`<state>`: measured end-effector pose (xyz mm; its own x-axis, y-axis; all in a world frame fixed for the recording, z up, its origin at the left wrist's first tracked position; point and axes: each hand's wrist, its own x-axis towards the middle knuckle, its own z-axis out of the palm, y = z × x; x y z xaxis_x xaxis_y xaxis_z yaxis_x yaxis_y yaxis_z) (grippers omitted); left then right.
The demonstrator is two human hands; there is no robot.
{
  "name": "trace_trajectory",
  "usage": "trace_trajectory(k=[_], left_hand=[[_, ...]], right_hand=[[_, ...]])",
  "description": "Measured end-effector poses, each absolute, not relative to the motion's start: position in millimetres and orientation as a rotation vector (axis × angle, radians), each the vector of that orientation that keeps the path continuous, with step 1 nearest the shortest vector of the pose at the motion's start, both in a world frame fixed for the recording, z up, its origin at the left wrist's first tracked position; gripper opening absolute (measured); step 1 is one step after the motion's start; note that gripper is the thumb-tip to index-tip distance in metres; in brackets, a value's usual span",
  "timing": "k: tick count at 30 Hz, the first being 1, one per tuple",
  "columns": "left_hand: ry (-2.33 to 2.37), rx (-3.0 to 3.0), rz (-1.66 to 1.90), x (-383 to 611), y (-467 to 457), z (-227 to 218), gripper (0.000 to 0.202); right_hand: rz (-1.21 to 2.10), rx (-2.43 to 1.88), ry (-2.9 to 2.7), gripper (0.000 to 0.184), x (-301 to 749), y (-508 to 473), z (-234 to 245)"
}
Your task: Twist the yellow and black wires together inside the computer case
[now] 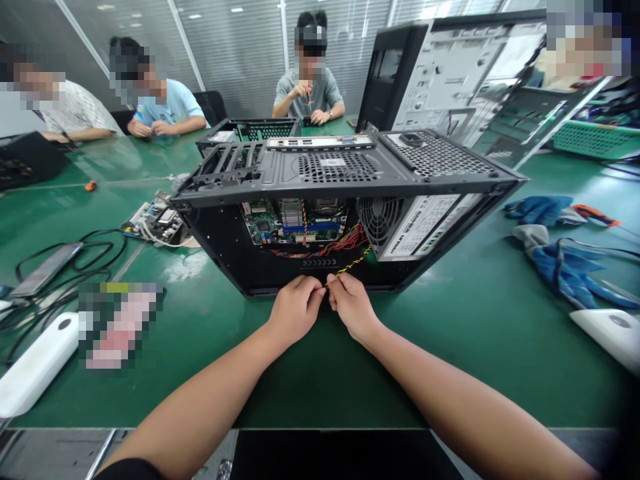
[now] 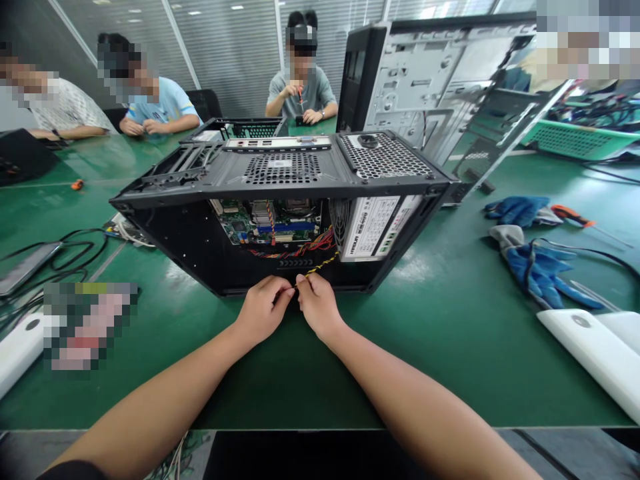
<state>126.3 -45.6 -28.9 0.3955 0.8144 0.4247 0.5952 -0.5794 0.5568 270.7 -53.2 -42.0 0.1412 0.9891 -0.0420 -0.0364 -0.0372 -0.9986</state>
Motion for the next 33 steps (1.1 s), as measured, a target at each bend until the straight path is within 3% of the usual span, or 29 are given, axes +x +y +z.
trace_trajectory(k=[33], left_hand=[[1.222,2.252,1.021,126.6,-43.6,-26.9,0.013]], right_hand=[[1.11,-1.27,-1.144,0.037,272.2,-53.6,-41.5]])
